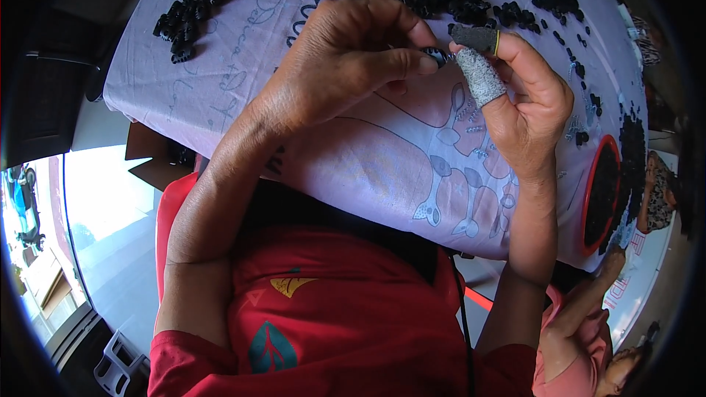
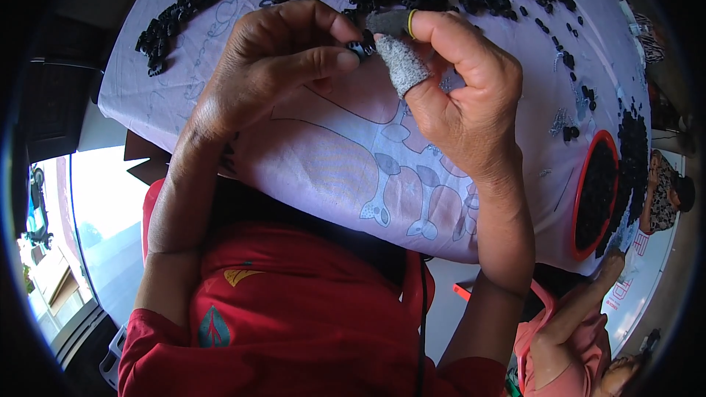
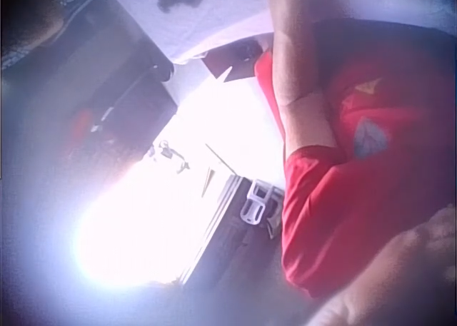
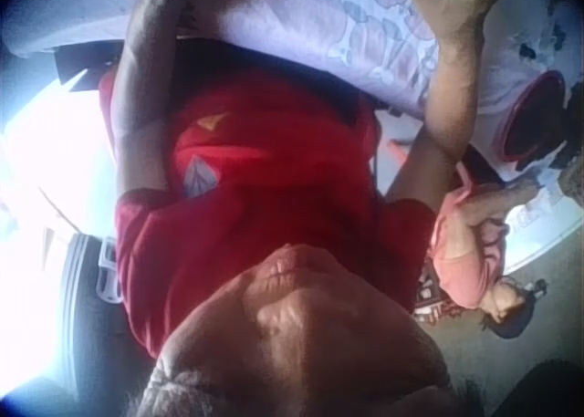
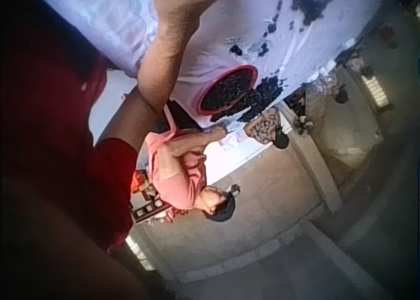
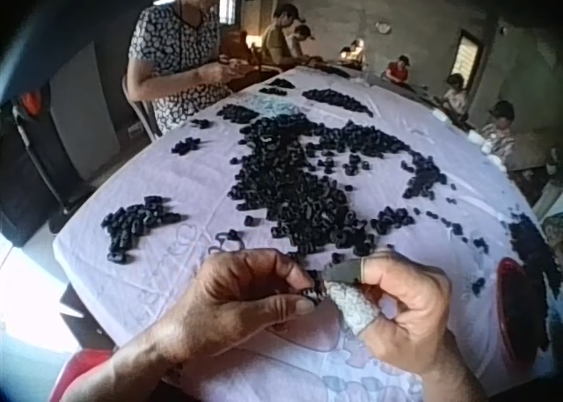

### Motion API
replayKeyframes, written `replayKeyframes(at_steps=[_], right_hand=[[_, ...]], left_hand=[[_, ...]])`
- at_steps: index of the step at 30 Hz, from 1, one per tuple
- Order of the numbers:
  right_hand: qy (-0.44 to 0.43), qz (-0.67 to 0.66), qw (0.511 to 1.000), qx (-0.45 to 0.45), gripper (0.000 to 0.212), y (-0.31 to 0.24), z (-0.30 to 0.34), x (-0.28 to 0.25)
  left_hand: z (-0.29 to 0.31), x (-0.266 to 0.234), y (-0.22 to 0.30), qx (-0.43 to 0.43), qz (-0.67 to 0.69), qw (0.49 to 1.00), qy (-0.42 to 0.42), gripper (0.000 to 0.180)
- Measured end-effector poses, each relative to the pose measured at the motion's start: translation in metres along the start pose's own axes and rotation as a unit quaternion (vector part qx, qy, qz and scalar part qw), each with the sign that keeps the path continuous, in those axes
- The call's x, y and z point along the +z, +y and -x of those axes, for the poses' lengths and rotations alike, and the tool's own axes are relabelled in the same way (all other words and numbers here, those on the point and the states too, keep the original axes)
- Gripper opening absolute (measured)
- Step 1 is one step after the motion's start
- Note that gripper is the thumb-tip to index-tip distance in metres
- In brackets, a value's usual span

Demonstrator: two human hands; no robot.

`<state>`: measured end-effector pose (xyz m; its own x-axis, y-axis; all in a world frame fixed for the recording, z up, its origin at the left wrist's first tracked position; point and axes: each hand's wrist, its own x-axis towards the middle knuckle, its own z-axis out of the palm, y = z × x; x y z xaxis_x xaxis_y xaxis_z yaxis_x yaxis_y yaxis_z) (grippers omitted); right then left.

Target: The person assembles small plastic parts by manually inserting metal inserts into them while wearing a finger protector.

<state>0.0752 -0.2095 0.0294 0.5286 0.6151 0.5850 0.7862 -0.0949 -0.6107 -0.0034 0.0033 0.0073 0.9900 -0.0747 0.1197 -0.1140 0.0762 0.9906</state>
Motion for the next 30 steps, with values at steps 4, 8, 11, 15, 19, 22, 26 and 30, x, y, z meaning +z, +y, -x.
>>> replayKeyframes(at_steps=[4,8,11,15,19,22,26,30], right_hand=[[-0.008,0.030,0.999,-0.039,0.025,0.002,0.001,0.001],[-0.038,0.082,0.995,-0.042,0.027,-0.005,-0.002,-0.002],[-0.032,0.079,0.995,-0.051,0.027,-0.005,-0.002,-0.001],[-0.029,0.090,0.992,-0.085,0.029,-0.008,-0.004,0.001],[-0.030,0.110,0.986,-0.121,0.031,-0.007,-0.006,0.003],[-0.031,0.103,0.986,-0.130,0.033,-0.007,-0.008,0.003],[-0.025,0.097,0.986,-0.131,0.032,-0.010,-0.009,0.004],[-0.021,0.120,0.990,-0.069,0.027,-0.002,-0.003,0.002]], left_hand=[[0.000,0.001,-0.002,0.005,0.005,1.000,-0.006,0.019],[0.000,0.001,-0.002,0.001,0.014,1.000,-0.004,0.018],[0.000,0.001,0.000,-0.002,0.020,1.000,-0.004,0.018],[0.000,0.000,0.002,-0.025,0.048,0.999,-0.007,0.017],[0.000,0.000,0.002,-0.026,0.060,0.998,0.000,0.017],[0.000,0.001,0.006,-0.041,0.083,0.996,-0.001,0.018],[0.001,-0.003,0.008,-0.038,0.095,0.995,-0.013,0.019],[-0.002,-0.007,0.005,-0.039,0.094,0.995,0.013,0.019]])
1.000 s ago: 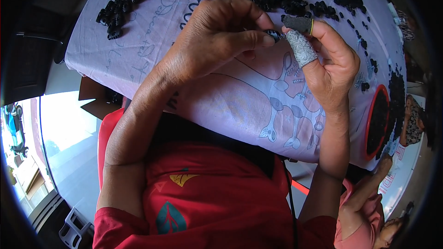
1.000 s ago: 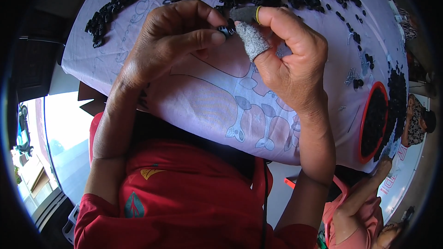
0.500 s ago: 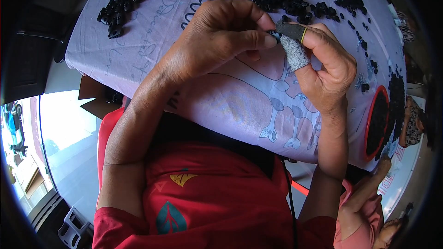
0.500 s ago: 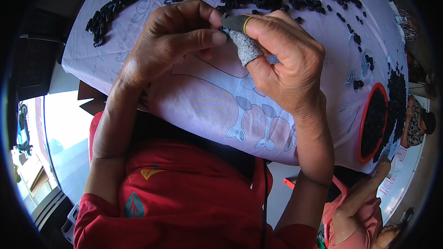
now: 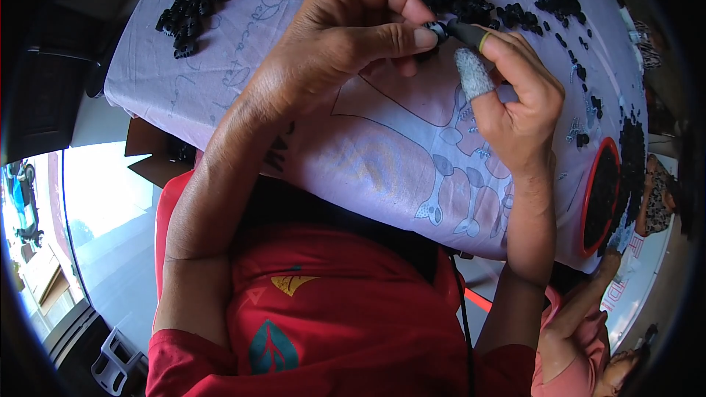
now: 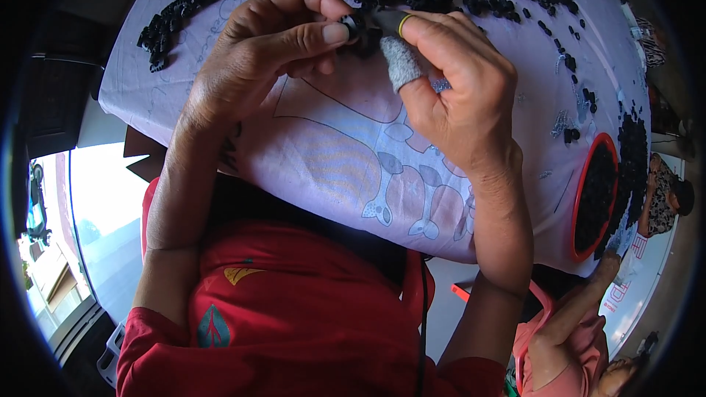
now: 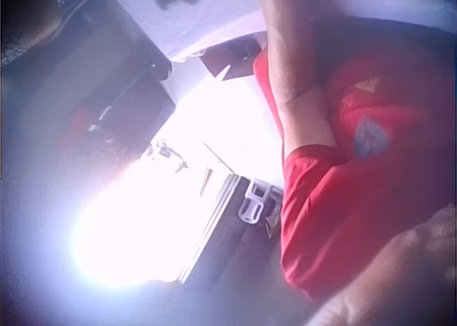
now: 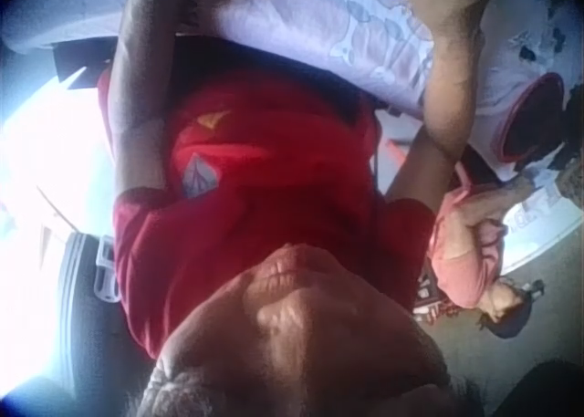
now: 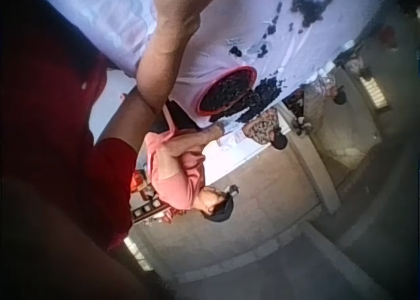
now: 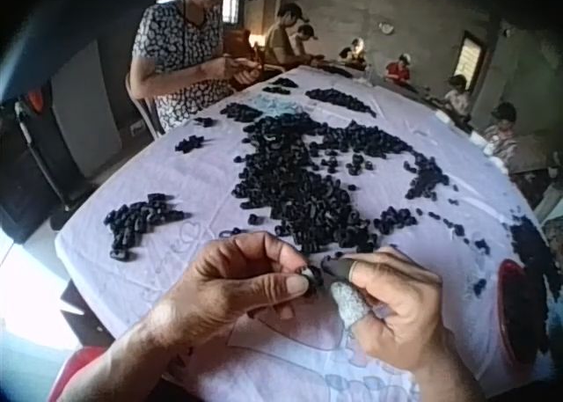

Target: The person assembles small plastic parts by manually inserting metal inserts into them while wearing a finger protector.

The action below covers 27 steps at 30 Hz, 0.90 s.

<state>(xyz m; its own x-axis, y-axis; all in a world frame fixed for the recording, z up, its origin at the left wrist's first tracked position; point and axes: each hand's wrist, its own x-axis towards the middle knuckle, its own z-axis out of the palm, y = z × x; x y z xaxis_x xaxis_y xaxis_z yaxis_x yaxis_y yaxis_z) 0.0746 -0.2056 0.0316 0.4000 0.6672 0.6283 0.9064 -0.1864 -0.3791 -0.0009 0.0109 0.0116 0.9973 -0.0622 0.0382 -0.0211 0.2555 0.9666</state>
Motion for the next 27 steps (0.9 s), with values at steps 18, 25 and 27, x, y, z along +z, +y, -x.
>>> replayKeyframes(at_steps=[18,25,27], right_hand=[[-0.075,0.152,0.985,0.030,0.028,0.011,-0.001,0.011],[-0.116,0.150,0.982,0.019,0.027,0.012,0.000,0.016],[-0.122,0.141,0.982,0.026,0.030,0.009,-0.001,0.016]], left_hand=[[-0.002,-0.002,-0.003,0.059,-0.020,0.997,0.051,0.016],[-0.002,-0.001,-0.002,0.054,-0.025,0.997,0.054,0.015],[-0.001,-0.001,-0.003,0.055,-0.027,0.997,0.057,0.015]])
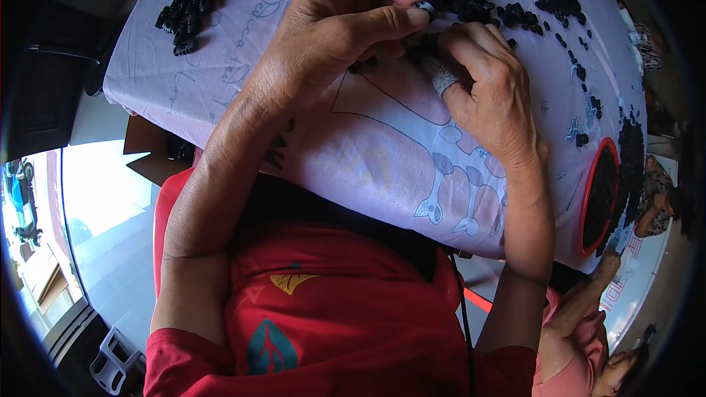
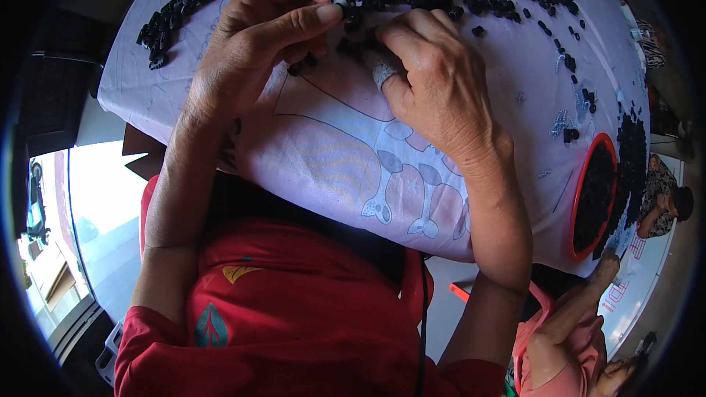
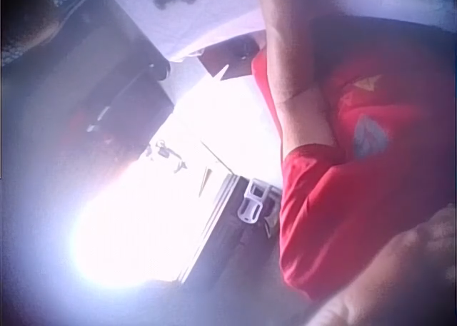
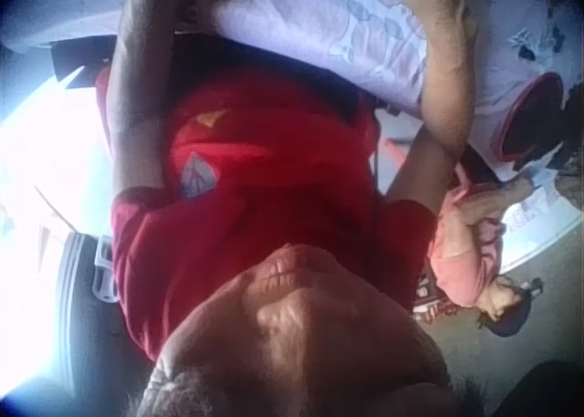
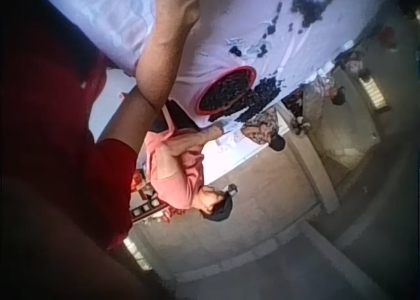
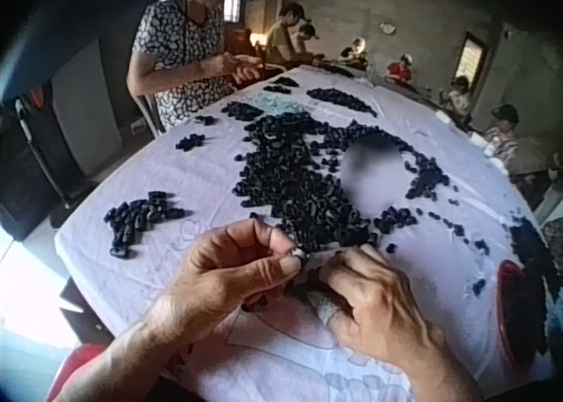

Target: The person assembles small plastic parts by manually inserting metal inserts into them while wearing a finger protector.

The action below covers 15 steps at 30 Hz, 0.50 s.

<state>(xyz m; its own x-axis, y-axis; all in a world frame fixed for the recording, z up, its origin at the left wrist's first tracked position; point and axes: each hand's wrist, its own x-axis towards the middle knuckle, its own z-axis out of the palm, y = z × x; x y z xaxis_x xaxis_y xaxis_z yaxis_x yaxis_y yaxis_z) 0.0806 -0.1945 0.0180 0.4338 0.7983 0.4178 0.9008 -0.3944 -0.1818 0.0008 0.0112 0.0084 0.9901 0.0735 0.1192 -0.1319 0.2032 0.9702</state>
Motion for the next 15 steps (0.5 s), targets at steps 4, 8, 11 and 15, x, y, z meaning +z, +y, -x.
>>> replayKeyframes(at_steps=[4,8,11,15], right_hand=[[-0.004,-0.026,1.000,0.012,0.032,-0.0023,0.0011,-0.0016],[0.000,-0.046,0.999,0.013,0.030,-0.0006,0.0028,0.0000],[0.003,-0.035,0.999,-0.002,0.029,-0.0002,0.0035,0.0003],[0.007,-0.039,0.999,0.006,0.027,-0.0010,0.0046,-0.0030]], left_hand=[[-0.0002,-0.0003,-0.0021,0.009,-0.022,1.000,-0.004,0.015],[0.0006,-0.0003,-0.0009,0.008,-0.029,1.000,-0.007,0.016],[0.0011,0.0003,-0.0009,0.004,-0.026,1.000,-0.007,0.016],[0.0013,0.0003,-0.0022,0.008,-0.027,1.000,-0.011,0.017]])
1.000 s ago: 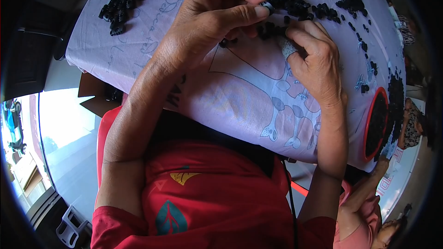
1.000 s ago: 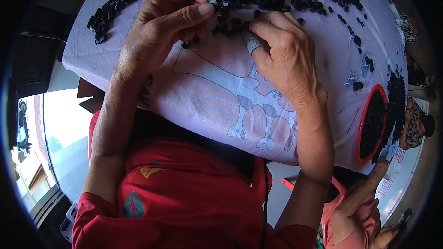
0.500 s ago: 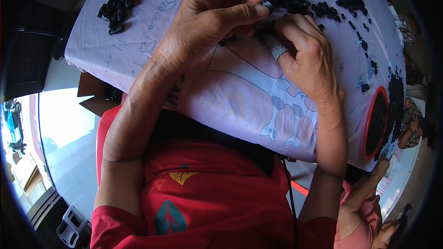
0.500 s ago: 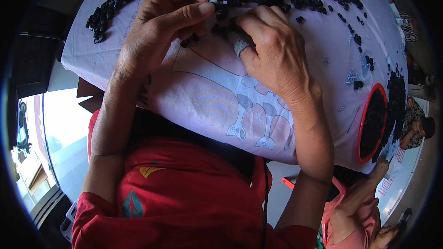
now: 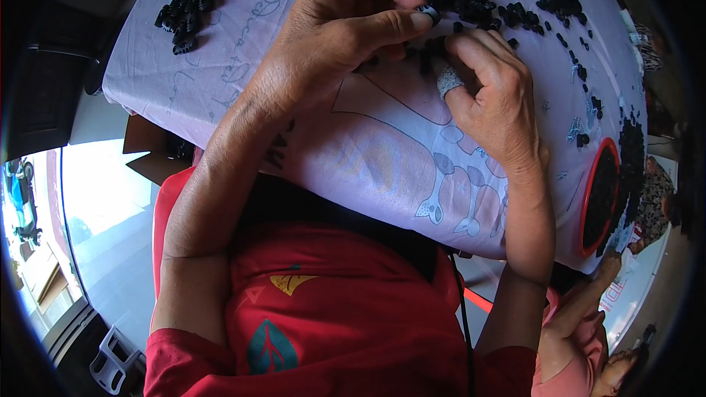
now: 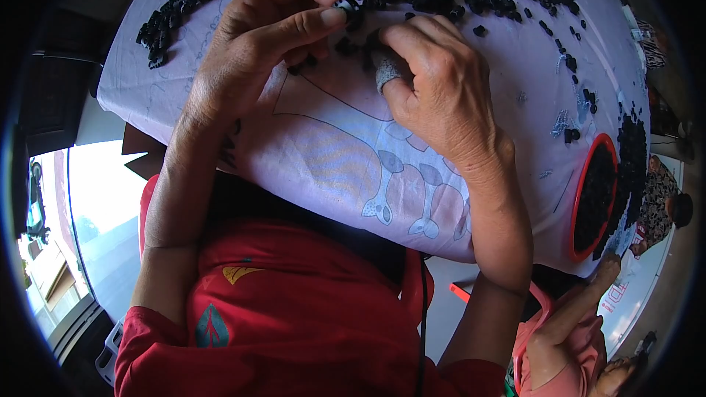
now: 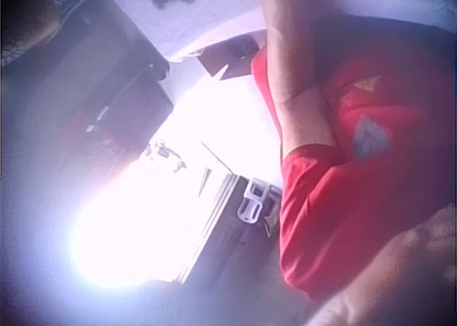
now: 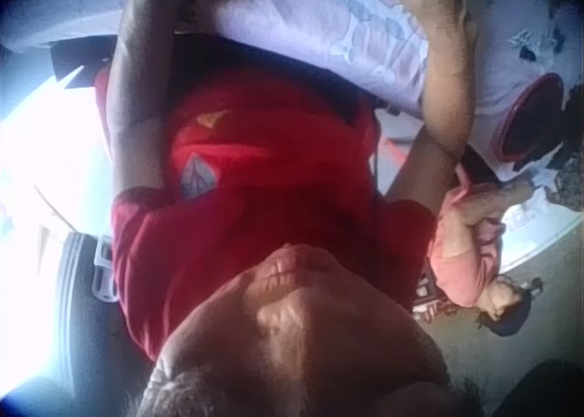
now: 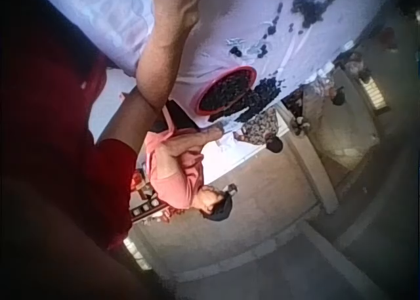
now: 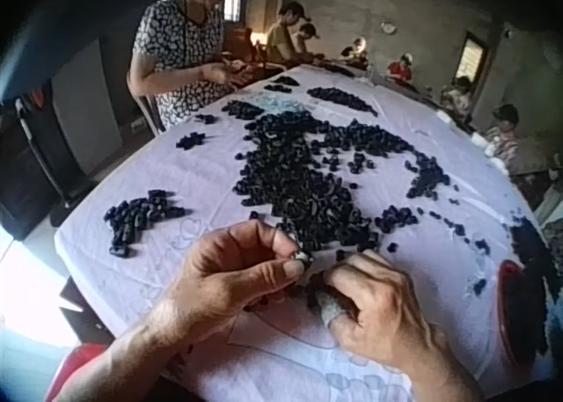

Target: The person assembles small plastic parts by manually inserting metal inserts into them while wearing a finger protector.

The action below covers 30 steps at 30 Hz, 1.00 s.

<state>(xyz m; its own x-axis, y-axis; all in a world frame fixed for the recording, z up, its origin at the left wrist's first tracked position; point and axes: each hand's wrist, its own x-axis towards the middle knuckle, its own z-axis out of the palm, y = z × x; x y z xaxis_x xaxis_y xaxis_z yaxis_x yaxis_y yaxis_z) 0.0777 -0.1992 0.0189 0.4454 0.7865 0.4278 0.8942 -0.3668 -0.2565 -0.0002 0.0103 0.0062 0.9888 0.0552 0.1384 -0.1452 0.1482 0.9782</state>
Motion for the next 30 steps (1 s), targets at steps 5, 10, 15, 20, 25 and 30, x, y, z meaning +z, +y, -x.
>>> replayKeyframes(at_steps=[5,10,15,20,25,30], right_hand=[[0.008,-0.076,0.995,0.064,0.023,-0.002,0.002,-0.002],[0.004,-0.138,0.986,0.096,0.022,-0.007,0.001,-0.005],[0.005,-0.163,0.983,0.090,0.024,-0.004,0.002,-0.004],[0.029,-0.241,0.965,0.093,0.026,0.002,0.005,-0.001],[0.067,-0.254,0.962,0.077,0.026,0.008,0.007,0.001],[0.055,-0.265,0.959,0.087,0.027,0.006,0.008,0.001]], left_hand=[[0.001,0.001,0.002,-0.001,-0.024,1.000,0.007,0.018],[0.002,0.002,0.003,-0.003,-0.033,0.999,0.010,0.018],[0.002,0.003,0.002,-0.005,-0.021,1.000,0.007,0.019],[0.002,0.003,0.002,-0.004,-0.022,1.000,-0.004,0.016],[0.002,0.004,0.001,-0.007,-0.026,1.000,-0.011,0.016],[0.003,0.004,0.002,-0.017,-0.024,0.999,-0.018,0.016]])
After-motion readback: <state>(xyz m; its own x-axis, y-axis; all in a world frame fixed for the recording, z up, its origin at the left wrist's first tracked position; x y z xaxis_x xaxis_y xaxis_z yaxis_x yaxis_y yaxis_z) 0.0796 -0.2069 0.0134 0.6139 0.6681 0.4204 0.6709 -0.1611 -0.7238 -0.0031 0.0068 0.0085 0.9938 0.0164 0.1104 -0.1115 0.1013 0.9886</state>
